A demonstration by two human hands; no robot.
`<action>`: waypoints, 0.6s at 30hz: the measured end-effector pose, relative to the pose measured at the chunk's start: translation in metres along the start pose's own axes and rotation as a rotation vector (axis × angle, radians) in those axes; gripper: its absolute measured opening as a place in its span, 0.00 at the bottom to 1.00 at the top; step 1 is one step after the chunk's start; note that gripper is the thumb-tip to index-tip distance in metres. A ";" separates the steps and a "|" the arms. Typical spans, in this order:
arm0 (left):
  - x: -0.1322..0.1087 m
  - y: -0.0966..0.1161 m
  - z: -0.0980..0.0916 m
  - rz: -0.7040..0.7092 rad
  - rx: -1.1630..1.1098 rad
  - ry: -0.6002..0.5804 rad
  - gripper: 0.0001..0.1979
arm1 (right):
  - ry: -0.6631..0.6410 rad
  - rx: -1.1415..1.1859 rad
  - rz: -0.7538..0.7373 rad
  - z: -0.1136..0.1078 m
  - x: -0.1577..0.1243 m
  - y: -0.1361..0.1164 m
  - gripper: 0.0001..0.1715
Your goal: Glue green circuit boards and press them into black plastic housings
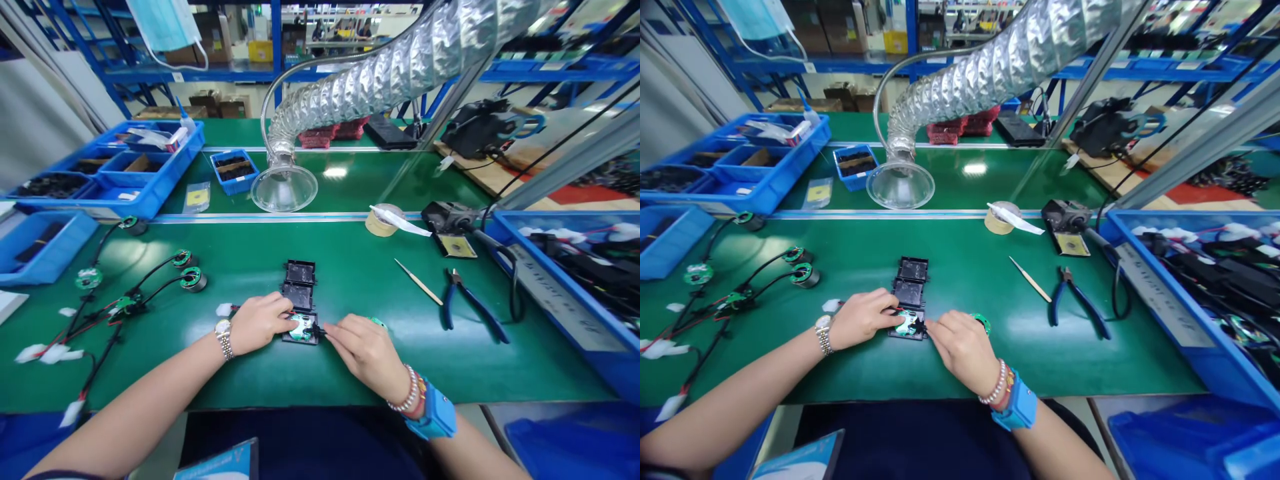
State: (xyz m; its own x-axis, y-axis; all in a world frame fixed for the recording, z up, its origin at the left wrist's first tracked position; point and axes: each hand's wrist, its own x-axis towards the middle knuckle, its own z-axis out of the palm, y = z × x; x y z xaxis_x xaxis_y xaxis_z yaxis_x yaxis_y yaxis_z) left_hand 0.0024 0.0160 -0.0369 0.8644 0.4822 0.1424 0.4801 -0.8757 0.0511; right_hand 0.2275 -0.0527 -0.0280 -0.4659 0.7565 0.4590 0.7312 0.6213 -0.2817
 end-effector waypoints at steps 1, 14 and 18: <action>0.002 0.000 -0.001 0.006 0.025 -0.037 0.14 | -0.007 -0.029 -0.001 0.001 0.000 0.000 0.14; -0.008 0.036 -0.025 -0.091 -0.075 -0.278 0.18 | -0.214 -0.181 -0.024 -0.001 -0.003 -0.001 0.08; -0.013 0.042 -0.013 -0.098 -0.020 -0.224 0.13 | -0.265 -0.210 -0.051 0.000 0.002 -0.003 0.08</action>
State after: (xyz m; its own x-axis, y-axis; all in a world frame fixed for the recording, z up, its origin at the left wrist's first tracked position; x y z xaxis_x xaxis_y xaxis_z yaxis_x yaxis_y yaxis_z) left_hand 0.0099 -0.0273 -0.0238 0.8266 0.5561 -0.0867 0.5620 -0.8239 0.0732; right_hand 0.2245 -0.0533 -0.0263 -0.5978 0.7693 0.2255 0.7773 0.6250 -0.0715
